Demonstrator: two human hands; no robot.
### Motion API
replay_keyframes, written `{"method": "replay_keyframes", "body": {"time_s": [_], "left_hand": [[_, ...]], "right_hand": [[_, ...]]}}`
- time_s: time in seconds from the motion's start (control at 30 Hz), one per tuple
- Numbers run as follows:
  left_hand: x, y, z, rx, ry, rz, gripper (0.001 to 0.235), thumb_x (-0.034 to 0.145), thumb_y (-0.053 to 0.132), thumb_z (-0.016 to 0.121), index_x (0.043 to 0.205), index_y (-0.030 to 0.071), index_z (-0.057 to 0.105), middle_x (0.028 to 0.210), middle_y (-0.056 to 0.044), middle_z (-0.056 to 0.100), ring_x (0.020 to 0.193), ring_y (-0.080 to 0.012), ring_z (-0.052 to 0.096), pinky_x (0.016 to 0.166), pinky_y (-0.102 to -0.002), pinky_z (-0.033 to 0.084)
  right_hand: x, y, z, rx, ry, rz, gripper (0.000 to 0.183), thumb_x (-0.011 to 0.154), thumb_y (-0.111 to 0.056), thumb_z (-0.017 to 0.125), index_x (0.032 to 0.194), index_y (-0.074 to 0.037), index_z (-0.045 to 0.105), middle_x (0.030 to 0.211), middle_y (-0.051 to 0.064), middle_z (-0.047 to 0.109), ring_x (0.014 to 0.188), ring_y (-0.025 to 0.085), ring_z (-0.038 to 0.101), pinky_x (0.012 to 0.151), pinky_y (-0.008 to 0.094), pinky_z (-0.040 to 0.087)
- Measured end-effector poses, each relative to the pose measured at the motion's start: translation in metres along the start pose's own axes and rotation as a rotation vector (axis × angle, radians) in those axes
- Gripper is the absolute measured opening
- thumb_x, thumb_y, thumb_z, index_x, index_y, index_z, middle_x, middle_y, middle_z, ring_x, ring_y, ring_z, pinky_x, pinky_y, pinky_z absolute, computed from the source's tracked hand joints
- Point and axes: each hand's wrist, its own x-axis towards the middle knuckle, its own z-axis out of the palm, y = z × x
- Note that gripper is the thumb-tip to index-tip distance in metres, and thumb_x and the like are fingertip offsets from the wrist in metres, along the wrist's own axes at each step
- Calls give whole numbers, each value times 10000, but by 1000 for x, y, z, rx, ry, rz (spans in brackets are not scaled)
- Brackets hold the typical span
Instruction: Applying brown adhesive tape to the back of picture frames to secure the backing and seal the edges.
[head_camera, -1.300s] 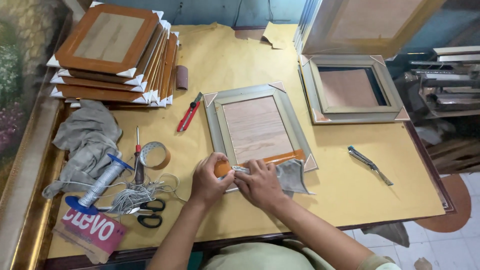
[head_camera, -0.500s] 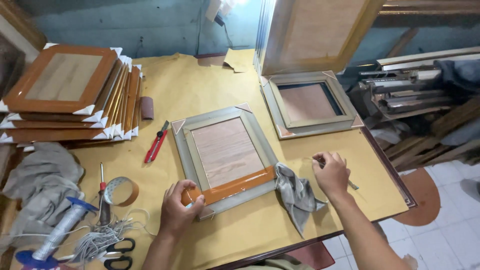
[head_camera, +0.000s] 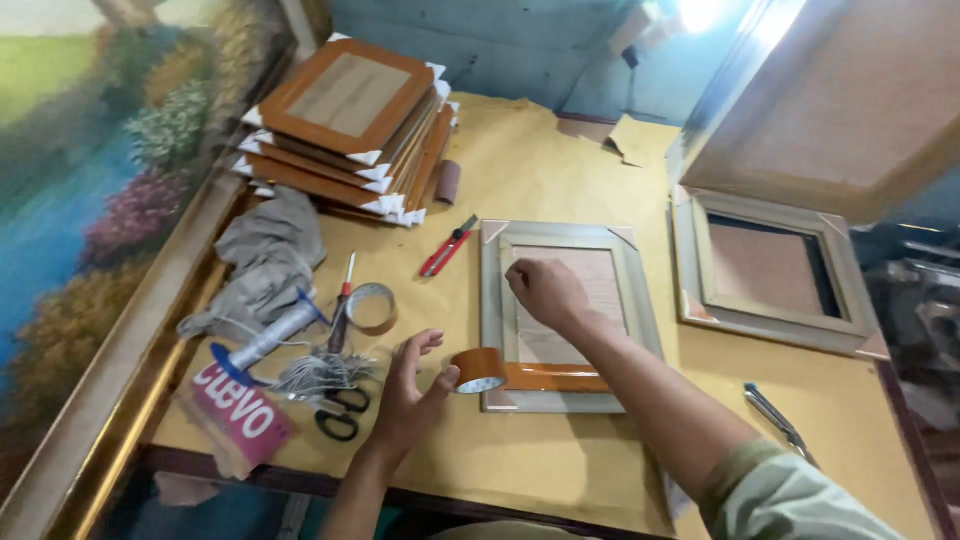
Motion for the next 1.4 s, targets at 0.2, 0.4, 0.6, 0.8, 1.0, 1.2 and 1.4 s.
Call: {"method": "replay_keyframes", "body": {"time_s": [0.2, 0.4, 0.6, 0.8, 1.0, 1.2, 1.4], "left_hand": [[-26, -10, -41, -49, 21, 67, 204, 767, 176, 616, 599, 105, 524, 714, -25, 578, 728, -146, 567, 700, -272, 406], [-39, -33, -62, 18, 31, -24, 269, 764, 296, 598, 587, 96, 571, 667, -10, 608, 696, -148, 591, 651, -285, 422], [-25, -32, -58, 38, -45, -26, 201, 758, 269, 593, 637, 108, 575, 661, 10, 582, 697, -124, 582, 668, -261, 418], [11, -34, -19, -52, -183, 154, 120, 752, 158, 623, 845, 116, 559, 809, -12, 594, 787, -127, 580, 750, -233, 464], [42, -10, 16, 43, -319, -68, 538, 642, 433, 662, 1073, 167, 483, 1002, -14, 607, 951, -138, 587, 785, -281, 460], [52, -17, 33, 33, -382, -123, 209, 733, 381, 629, 823, 198, 585, 717, -36, 648, 718, -191, 601, 658, -322, 474], [53, -15, 34, -20, -331, -15, 136, 710, 228, 576, 631, 131, 523, 640, 35, 501, 666, -103, 472, 636, -246, 398]], "right_hand": [[125, 8, 98, -719, -512, -274, 273, 726, -250, 572, 944, -133, 456, 791, 112, 577, 699, 313, 591, 505, 422, 457], [147, -36, 102, -396, -489, 419, 668, 803, -602, 398, 1151, -46, 526, 1143, 157, 542, 1087, 320, 488, 866, 403, 411], [96, -64, 65, 249, -349, 676, 268, 772, -244, 555, 553, -91, 541, 467, 51, 572, 369, 129, 485, 397, 223, 395], [2, -62, 11, 522, -60, 657, 245, 816, -278, 445, 734, -62, 525, 615, 88, 555, 481, 174, 510, 407, 268, 444], [-91, -9, 27, 528, 102, 845, 165, 752, -196, 471, 811, -72, 564, 660, 98, 648, 595, 172, 604, 526, 296, 468], [-130, -41, 17, 395, -118, 775, 220, 839, -282, 465, 943, -103, 538, 456, 69, 589, 460, 222, 634, 636, 347, 512], [-141, -69, 19, 198, -267, 693, 214, 862, -315, 417, 769, -137, 491, 677, 78, 615, 657, 277, 563, 604, 346, 399]]}}
